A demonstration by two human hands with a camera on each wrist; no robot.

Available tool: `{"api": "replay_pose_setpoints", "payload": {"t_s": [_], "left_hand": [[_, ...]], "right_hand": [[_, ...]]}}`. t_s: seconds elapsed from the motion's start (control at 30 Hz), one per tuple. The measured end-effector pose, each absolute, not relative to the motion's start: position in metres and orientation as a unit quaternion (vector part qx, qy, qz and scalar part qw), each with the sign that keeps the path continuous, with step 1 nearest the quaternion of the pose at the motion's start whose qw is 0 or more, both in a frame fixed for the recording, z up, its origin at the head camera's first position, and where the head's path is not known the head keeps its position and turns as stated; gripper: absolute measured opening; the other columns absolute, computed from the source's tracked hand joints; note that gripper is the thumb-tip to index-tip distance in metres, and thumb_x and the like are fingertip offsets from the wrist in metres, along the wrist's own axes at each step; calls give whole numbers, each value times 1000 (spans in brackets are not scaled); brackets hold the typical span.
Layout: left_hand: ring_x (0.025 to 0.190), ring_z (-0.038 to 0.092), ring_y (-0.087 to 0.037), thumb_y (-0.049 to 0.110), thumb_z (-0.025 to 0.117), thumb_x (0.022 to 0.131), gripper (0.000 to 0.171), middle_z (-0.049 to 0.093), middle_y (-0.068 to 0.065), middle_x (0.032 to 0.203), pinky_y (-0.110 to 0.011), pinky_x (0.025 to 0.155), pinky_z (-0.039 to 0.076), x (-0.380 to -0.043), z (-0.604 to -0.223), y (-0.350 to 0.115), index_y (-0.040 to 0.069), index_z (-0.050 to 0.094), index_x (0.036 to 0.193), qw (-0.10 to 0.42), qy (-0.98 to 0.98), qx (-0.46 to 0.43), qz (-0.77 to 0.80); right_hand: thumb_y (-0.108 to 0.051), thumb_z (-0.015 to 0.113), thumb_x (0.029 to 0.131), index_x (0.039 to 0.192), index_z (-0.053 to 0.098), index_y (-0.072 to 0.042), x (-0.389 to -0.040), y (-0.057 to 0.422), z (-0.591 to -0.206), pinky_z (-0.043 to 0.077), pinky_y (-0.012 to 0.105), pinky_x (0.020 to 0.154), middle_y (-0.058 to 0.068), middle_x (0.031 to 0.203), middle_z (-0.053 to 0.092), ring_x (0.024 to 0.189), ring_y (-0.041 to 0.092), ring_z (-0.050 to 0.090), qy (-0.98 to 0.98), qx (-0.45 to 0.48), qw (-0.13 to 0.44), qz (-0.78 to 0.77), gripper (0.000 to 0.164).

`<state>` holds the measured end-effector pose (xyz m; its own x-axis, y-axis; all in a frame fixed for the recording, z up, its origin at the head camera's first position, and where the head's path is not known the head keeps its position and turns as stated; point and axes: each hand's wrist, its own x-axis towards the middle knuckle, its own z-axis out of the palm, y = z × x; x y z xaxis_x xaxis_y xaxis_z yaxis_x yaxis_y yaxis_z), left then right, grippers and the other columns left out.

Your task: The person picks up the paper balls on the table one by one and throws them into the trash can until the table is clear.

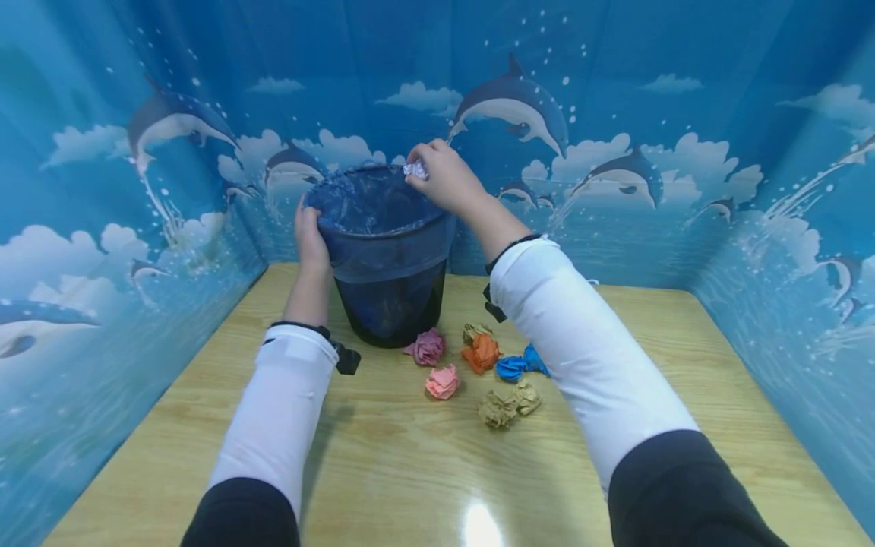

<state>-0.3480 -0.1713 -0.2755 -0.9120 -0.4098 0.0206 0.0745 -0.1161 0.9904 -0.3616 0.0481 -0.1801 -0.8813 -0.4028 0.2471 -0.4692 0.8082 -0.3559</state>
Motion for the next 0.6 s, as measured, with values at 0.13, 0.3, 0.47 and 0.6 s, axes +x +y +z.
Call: {"api": "replay_pose_setpoints", "payload": {"t_s": [0.13, 0.3, 0.47, 0.6], "left_hand": [[149, 12, -10, 26, 33, 95, 60, 13, 11, 162, -28, 113, 22, -348, -276, -171, 32, 23, 154, 168, -647, 127, -733], [149, 12, -10, 25, 33, 95, 61, 13, 9, 163, -27, 115, 21, -347, -276, -172, 30, 22, 155, 171, -645, 119, -735], [148, 14, -10, 26, 33, 94, 62, 12, 7, 163, -27, 112, 23, -345, -277, -172, 29, 22, 155, 172, -643, 115, -737], [148, 15, -11, 27, 33, 94, 62, 13, 7, 163, -28, 110, 24, -345, -278, -171, 29, 22, 155, 174, -645, 108, -736]], "right_hand": [[-35, 50, 100, 135, 50, -14, -361, 41, -185, 45, 34, 97, 10, 139, 44, 119, 21, 51, -948, 235, 70, 204, 41], [-35, 50, 99, 132, 51, -14, -363, 35, -191, 46, 34, 95, 11, 138, 44, 116, 22, 51, -949, 235, 57, 200, 39], [-35, 50, 99, 133, 52, -15, -363, 31, -197, 47, 34, 95, 10, 137, 45, 116, 21, 52, -951, 236, 49, 191, 39], [-35, 51, 99, 132, 53, -16, -363, 29, -200, 47, 35, 95, 10, 136, 47, 115, 21, 52, -952, 237, 55, 186, 38]]}}
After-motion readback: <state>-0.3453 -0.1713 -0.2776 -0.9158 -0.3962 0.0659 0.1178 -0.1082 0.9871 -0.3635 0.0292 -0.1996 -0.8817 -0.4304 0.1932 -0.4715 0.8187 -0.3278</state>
